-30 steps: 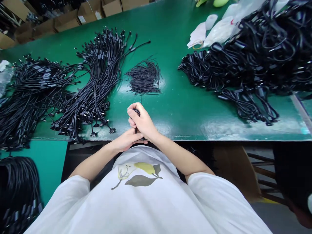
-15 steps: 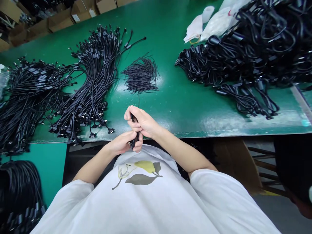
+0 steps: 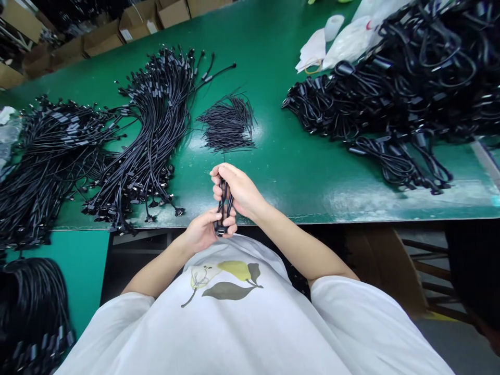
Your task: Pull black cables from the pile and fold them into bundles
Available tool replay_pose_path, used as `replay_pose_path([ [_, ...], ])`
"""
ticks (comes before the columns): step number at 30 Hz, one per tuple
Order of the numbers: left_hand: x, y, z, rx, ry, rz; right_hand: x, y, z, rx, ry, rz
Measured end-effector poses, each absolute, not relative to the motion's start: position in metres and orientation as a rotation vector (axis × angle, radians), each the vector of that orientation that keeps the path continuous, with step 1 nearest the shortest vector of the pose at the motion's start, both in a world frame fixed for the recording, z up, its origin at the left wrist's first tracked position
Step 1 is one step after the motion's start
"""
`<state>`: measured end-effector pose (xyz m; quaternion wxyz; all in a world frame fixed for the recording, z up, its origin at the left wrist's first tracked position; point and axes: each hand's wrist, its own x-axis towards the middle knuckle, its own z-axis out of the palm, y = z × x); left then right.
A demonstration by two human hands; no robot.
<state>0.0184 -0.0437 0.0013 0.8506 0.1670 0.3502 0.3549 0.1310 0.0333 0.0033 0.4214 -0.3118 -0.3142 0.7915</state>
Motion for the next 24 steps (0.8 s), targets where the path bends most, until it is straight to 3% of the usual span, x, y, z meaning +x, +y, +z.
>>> replay_pose_path([
  [12, 0.023, -0.044, 0.001, 0.29, 0.659, 0.727, 0.133, 0.038, 0.015, -0.652, -0.907, 2.022],
  [14, 0.023, -0.04, -0.001, 0.302, 0.668, 0.778, 0.136, 0.041, 0.011, -0.749, -1.124, 1.82],
  [19, 0.013, -0.012, -0.007, 0.219, 0.875, 1.303, 0.144, 0.035, -0.011, -0.951, -1.723, 0.824],
  [24, 0.005, 0.004, -0.009, 0.185, 0.937, 1.39, 0.131, 0.015, -0.031, -0.748, -2.148, 0.621],
])
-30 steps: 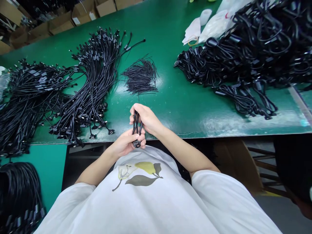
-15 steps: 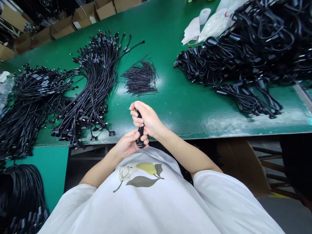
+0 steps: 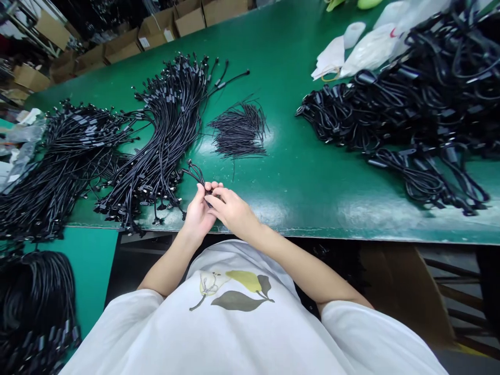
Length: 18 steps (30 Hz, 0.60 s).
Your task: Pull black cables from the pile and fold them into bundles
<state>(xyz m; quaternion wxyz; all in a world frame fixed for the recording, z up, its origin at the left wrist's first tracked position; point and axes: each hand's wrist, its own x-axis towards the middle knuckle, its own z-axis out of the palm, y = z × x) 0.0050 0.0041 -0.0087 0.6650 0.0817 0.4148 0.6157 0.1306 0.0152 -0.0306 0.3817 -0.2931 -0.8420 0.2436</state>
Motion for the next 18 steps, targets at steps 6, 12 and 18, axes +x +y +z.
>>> replay_pose_path([
  [6, 0.009, -0.005, -0.008, 0.166, 0.893, 1.426, 0.123, 0.009, -0.024, -0.771, -2.162, 0.518],
  [12, 0.0, -0.005, -0.012, 0.238, 0.881, 1.5, 0.134, 0.006, -0.012, -0.771, -2.353, 0.509],
  [18, 0.006, -0.013, -0.021, 0.693, 0.957, 1.338, 0.146, 0.036, 0.002, -0.945, -1.834, 1.024],
])
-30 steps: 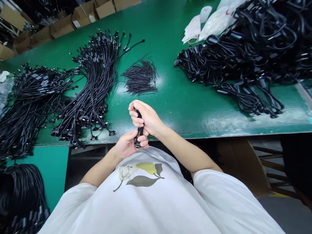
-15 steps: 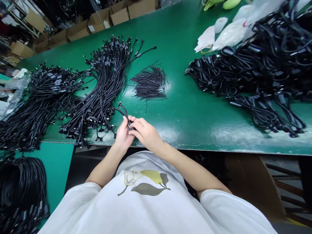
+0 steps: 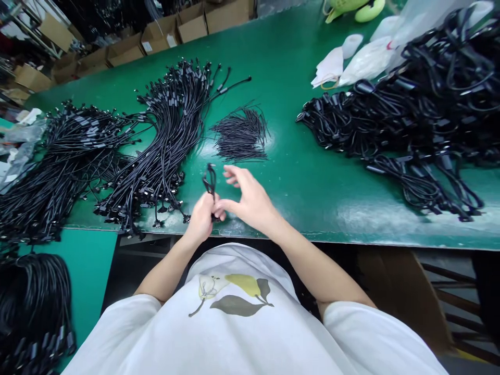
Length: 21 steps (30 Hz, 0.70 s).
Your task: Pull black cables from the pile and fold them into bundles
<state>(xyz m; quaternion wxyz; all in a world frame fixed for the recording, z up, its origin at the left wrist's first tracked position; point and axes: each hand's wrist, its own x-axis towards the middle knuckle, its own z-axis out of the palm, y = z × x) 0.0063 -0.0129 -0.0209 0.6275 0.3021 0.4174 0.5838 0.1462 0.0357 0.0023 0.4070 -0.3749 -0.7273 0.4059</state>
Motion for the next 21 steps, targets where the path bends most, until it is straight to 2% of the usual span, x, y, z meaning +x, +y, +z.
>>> replay_pose_path([
  [4, 0.013, -0.021, -0.013, 0.706, 0.856, 1.092, 0.137, 0.045, -0.001, -0.848, -1.482, 1.689],
  [8, 0.009, -0.022, 0.005, 0.508, 0.751, 1.008, 0.129, 0.039, 0.002, -0.709, -1.098, 1.91],
  [12, 0.007, -0.023, 0.015, 0.303, 0.651, 0.953, 0.126, 0.033, 0.012, -0.477, -0.944, 2.05],
  [17, 0.012, -0.027, 0.009, 0.405, 0.693, 0.907, 0.132, 0.032, 0.011, -0.429, -1.143, 1.975],
  [19, 0.008, -0.026, 0.001, 0.554, 0.808, 0.946, 0.142, 0.034, 0.007, -0.534, -1.382, 1.737],
  [21, -0.001, -0.025, -0.008, 0.714, 0.945, 0.962, 0.154, 0.037, 0.003, -0.685, -1.694, 1.276],
])
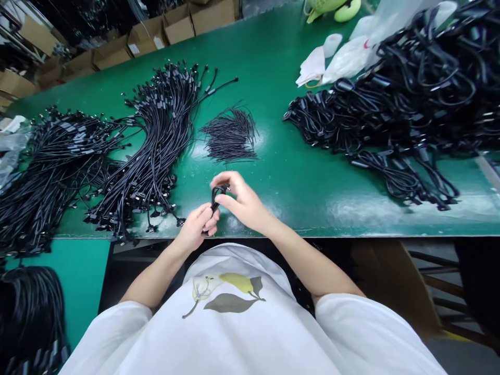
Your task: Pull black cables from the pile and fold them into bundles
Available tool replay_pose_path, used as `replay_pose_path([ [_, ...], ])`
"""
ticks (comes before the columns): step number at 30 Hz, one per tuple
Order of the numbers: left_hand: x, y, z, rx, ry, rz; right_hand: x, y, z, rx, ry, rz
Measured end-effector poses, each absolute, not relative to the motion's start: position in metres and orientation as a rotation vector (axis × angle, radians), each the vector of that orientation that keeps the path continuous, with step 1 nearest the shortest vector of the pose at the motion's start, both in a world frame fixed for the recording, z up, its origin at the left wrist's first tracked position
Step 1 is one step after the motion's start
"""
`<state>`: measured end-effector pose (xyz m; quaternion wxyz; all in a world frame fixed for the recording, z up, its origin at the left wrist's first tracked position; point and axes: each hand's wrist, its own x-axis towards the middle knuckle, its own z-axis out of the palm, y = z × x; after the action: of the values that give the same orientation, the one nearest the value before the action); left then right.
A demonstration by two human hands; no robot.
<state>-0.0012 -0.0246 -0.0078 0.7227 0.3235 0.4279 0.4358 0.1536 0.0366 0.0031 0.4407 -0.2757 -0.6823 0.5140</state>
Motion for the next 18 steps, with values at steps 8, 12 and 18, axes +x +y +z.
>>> replay_pose_path([
  [8, -0.027, -0.019, -0.024, 1.354, 1.271, 0.506, 0.168, 0.02, -0.016, -0.545, -2.815, -0.149],
  [12, -0.032, -0.025, -0.021, 1.298, 1.141, 0.427, 0.174, 0.016, -0.02, -0.494, -2.889, -0.2],
  [18, -0.03, -0.038, -0.018, 1.549, 1.196, 0.456, 0.176, 0.015, -0.026, -0.467, -3.057, 0.127],
])
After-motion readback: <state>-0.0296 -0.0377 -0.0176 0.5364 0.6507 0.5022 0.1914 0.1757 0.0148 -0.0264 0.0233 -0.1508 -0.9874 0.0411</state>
